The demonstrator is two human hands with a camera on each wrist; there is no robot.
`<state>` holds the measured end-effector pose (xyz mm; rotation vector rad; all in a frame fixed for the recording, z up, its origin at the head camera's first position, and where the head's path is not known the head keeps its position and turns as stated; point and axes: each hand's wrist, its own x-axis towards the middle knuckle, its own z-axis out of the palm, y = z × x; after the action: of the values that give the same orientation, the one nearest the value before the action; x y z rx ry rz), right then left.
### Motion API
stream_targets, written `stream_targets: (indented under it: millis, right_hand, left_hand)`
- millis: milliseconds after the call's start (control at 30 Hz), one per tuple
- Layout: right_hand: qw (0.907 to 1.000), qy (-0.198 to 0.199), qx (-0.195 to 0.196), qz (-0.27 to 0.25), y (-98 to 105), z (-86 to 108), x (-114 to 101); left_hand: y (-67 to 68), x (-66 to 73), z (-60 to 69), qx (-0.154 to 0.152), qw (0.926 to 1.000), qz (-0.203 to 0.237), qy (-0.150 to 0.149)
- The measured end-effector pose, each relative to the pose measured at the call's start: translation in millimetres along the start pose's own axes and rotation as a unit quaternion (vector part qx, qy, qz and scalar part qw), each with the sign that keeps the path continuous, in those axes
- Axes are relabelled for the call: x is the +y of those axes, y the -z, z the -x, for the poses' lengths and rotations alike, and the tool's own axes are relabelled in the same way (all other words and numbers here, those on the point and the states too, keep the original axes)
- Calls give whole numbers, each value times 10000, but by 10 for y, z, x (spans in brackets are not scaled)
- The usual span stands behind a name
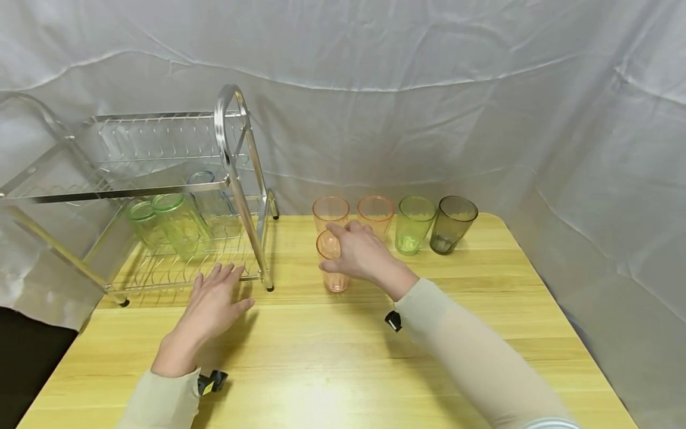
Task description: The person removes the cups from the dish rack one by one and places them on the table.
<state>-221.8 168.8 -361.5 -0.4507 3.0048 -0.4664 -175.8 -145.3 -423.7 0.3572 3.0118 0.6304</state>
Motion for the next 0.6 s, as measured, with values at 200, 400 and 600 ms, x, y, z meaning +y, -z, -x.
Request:
stream_targets:
  millis: [200, 400, 600]
  right_hand:
    - [9995, 50, -198, -220, 6, -21, 20]
    - [9985, 70, -341, -415, 7, -39, 40]
    - [9986, 38, -301, -442, -16, -56, 29]
  left_hand:
    - [-3, -10, -7, -43, 10000, 21, 28]
    - [-17, -14, -5, -17, 10000, 26, 9]
    - [-22, -16, -5, 23, 10000, 16, -17]
